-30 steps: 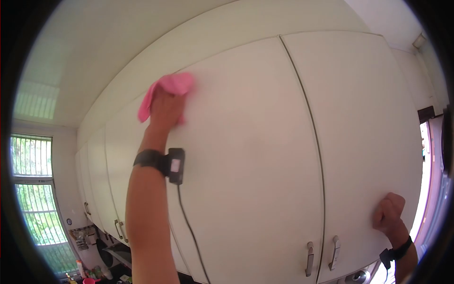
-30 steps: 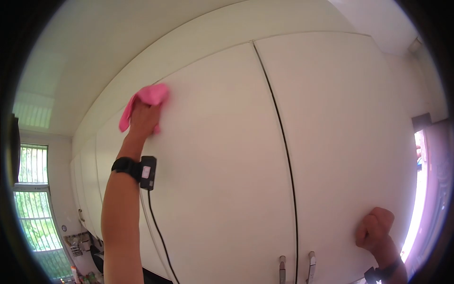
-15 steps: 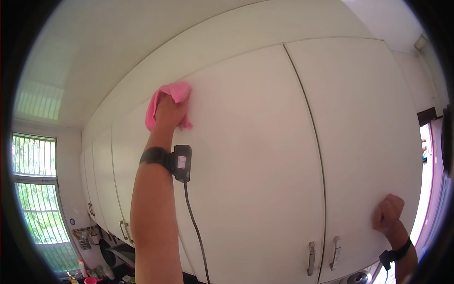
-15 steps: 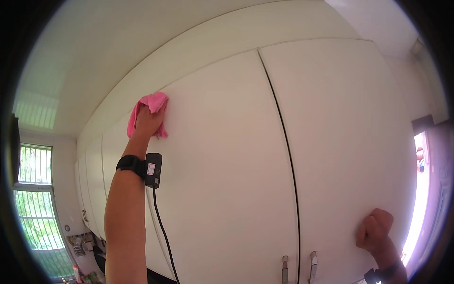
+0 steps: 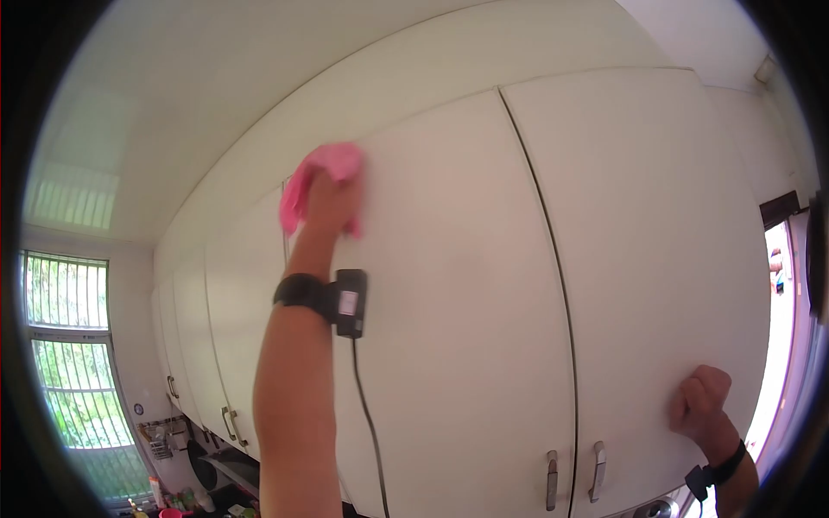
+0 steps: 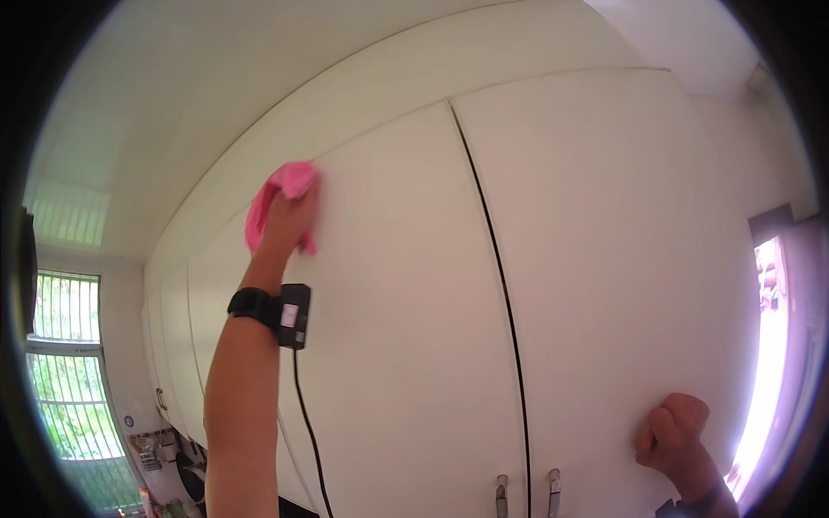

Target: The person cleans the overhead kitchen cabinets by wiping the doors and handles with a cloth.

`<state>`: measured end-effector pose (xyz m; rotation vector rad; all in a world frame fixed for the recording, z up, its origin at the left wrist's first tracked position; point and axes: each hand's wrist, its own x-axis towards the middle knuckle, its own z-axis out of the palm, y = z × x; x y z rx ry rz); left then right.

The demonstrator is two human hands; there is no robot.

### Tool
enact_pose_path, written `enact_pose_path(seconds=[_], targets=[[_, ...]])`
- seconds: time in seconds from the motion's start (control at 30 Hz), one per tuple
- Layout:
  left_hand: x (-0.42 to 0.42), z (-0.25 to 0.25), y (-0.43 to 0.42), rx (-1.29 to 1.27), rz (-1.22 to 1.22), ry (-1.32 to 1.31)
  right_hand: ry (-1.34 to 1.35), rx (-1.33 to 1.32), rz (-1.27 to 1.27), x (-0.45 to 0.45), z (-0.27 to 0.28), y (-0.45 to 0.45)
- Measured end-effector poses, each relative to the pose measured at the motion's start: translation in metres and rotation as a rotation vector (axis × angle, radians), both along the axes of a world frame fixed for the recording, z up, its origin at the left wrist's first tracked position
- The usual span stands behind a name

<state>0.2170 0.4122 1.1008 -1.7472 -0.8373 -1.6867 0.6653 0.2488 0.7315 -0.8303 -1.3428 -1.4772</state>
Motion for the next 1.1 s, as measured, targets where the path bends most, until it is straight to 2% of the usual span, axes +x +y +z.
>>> enact_pose_path(seconds=[0.07, 0.13, 0.2, 0.23, 0.3, 0.4, 0.43, 0.47, 0.5, 0.53, 0.6, 0.67, 0.77, 0.87, 0.9, 1.0, 1.1], targets=[[0.043, 0.013, 0.008, 0.298, -0.18, 0.214, -0.013, 0.015, -0.001, 0.0, 0.002, 0.001], [0.101, 0.018, -0.015, 0.144, -0.058, 0.288, -0.034, 0.003, 0.003, 0.004, 0.001, 0.0], [0.132, -0.001, -0.053, 0.1, -0.095, 0.214, -0.048, -0.012, 0.016, 0.009, -0.002, -0.001], [0.128, 0.004, -0.044, 0.167, -0.078, 0.276, -0.044, -0.028, 0.0, 0.011, -0.004, -0.005], [0.113, 0.005, -0.04, 0.137, -0.046, 0.269, -0.038, -0.044, -0.021, 0.01, -0.002, -0.005], [0.073, 0.002, -0.027, 0.052, -0.002, 0.131, -0.072, 0.071, 0.016, 0.005, 0.001, 0.001], [0.053, -0.002, -0.027, 0.08, -0.063, 0.144, -0.052, 0.04, -0.005, 0.008, -0.003, 0.002], [0.032, 0.001, -0.015, 0.043, 0.019, 0.039, -0.034, 0.011, -0.028, 0.015, -0.009, 0.001], [0.003, 0.008, 0.004, 0.057, 0.059, 0.05, -0.016, -0.015, -0.054, 0.021, -0.012, 0.0], [-0.028, 0.003, 0.027, 0.333, 0.233, 0.196, -0.021, -0.03, -0.056, 0.024, -0.012, -0.002], [-0.093, 0.013, 0.06, 0.144, 0.602, 0.349, -0.031, -0.067, -0.044, 0.024, -0.012, -0.001], [-0.093, 0.0, 0.046, 0.099, 0.165, 0.062, -0.026, -0.034, -0.059, 0.018, -0.009, -0.001], [-0.082, 0.023, 0.069, 0.036, 0.358, -0.029, -0.032, -0.021, -0.047, 0.014, -0.006, 0.002], [-0.067, 0.011, 0.05, 0.054, 0.163, -0.117, -0.03, -0.015, -0.044, 0.015, -0.007, 0.001], [-0.067, 0.007, 0.048, 0.097, -0.007, -0.075, -0.041, -0.019, -0.036, 0.013, -0.004, 0.001], [-0.044, 0.004, 0.029, -0.006, -0.115, -0.073, -0.028, 0.0, -0.039, 0.007, 0.001, 0.001], [0.0, -0.008, 0.002, -0.01, -0.231, 0.037, -0.049, -0.002, -0.017, 0.007, 0.005, 0.0]])
